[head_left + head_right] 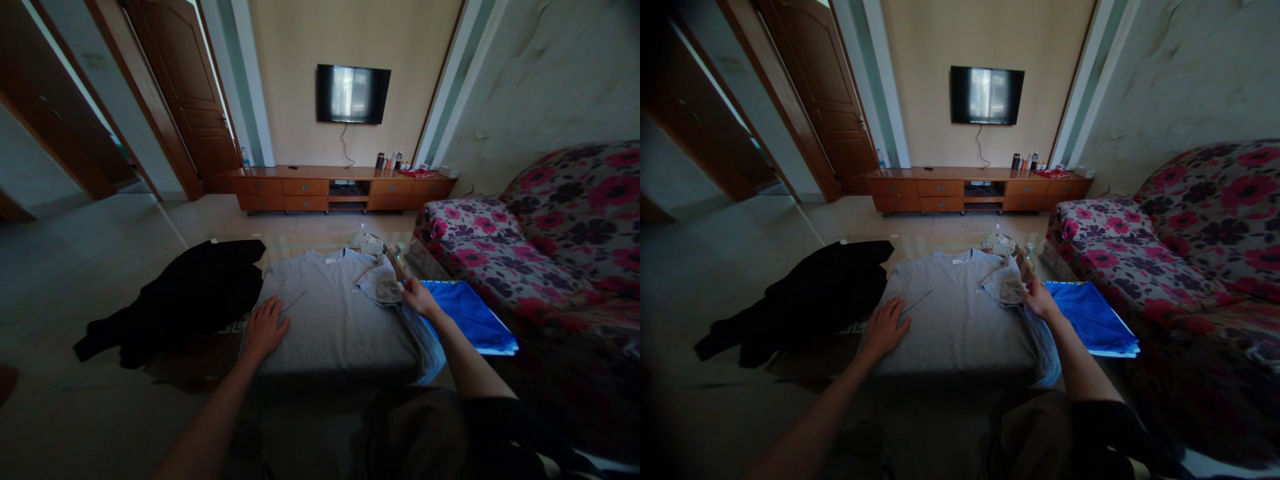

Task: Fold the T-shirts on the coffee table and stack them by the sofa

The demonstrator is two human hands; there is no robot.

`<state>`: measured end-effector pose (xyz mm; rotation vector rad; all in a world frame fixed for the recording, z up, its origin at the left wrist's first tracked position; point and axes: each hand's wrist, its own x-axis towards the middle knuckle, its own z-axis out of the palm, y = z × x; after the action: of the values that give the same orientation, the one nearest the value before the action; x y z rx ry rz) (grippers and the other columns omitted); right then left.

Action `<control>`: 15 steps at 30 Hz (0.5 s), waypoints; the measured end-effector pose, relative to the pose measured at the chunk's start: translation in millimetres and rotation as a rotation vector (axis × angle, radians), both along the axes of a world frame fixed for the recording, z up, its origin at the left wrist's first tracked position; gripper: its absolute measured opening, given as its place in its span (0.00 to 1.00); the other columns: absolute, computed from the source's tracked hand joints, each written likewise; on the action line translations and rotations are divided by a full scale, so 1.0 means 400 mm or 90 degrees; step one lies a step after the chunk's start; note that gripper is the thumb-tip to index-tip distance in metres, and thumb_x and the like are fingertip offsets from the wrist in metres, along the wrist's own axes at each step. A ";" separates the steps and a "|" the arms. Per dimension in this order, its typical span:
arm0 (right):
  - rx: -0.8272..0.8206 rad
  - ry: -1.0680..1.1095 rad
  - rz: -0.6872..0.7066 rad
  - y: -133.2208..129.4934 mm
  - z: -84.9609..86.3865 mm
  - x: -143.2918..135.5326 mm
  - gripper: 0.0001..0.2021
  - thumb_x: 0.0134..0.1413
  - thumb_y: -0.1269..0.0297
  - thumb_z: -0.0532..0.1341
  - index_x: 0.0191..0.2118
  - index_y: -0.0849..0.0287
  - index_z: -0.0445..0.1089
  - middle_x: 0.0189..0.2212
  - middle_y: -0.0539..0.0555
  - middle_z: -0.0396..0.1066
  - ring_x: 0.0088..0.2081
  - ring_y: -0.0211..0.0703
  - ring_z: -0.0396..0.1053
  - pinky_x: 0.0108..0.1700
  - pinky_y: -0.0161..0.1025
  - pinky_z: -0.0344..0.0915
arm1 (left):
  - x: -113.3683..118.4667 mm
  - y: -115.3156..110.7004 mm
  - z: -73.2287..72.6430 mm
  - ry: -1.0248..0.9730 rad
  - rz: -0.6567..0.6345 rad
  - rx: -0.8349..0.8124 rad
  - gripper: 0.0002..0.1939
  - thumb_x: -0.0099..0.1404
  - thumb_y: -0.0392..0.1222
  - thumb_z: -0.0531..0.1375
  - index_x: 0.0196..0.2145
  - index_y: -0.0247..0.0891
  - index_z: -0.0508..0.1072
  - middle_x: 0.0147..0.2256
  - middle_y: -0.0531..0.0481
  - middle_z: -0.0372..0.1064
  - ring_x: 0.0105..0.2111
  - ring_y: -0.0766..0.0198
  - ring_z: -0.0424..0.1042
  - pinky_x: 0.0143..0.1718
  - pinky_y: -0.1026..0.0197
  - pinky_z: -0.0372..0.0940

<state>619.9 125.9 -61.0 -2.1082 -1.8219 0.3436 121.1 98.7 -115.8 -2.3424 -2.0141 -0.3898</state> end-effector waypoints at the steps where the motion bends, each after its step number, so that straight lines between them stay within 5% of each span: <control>1: -0.046 -0.007 -0.002 -0.007 -0.010 0.014 0.15 0.62 0.57 0.59 0.47 0.62 0.69 0.43 0.63 0.74 0.47 0.51 0.72 0.49 0.41 0.66 | 0.000 0.000 -0.001 -0.001 0.000 0.000 0.28 0.73 0.52 0.50 0.67 0.42 0.61 0.71 0.44 0.53 0.71 0.51 0.49 0.70 0.47 0.44; 4: -0.155 -0.066 0.010 -0.031 -0.044 0.021 0.23 0.53 0.49 0.67 0.47 0.62 0.70 0.45 0.63 0.73 0.49 0.56 0.72 0.50 0.45 0.67 | -0.003 0.001 -0.003 -0.009 -0.007 0.000 0.29 0.73 0.53 0.49 0.67 0.41 0.61 0.71 0.43 0.53 0.71 0.51 0.49 0.70 0.48 0.44; 7: -0.155 -0.125 -0.015 -0.043 -0.064 0.001 0.33 0.44 0.44 0.71 0.51 0.60 0.69 0.54 0.66 0.68 0.57 0.64 0.68 0.54 0.53 0.66 | -0.005 0.002 -0.004 -0.011 -0.017 0.005 0.30 0.73 0.54 0.49 0.67 0.39 0.62 0.71 0.41 0.53 0.71 0.50 0.50 0.70 0.48 0.44; 10: -0.124 -0.120 -0.058 -0.036 -0.064 0.003 0.24 0.50 0.51 0.69 0.49 0.60 0.72 0.54 0.68 0.69 0.57 0.64 0.69 0.55 0.56 0.66 | -0.006 0.003 -0.003 -0.002 -0.013 0.007 0.30 0.73 0.53 0.49 0.67 0.39 0.62 0.71 0.41 0.53 0.70 0.50 0.50 0.70 0.48 0.44; 15: -0.062 -0.063 -0.145 -0.023 -0.052 0.075 0.07 0.49 0.65 0.66 0.36 0.61 0.75 0.37 0.64 0.77 0.42 0.57 0.78 0.46 0.50 0.72 | -0.005 0.005 -0.005 -0.005 -0.009 0.011 0.29 0.73 0.53 0.51 0.67 0.39 0.63 0.70 0.41 0.54 0.70 0.49 0.51 0.70 0.48 0.45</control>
<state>649.9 116.5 -81.9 -2.4105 -1.6224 0.2809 119.0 100.5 -117.7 -2.3492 -1.9909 -0.4170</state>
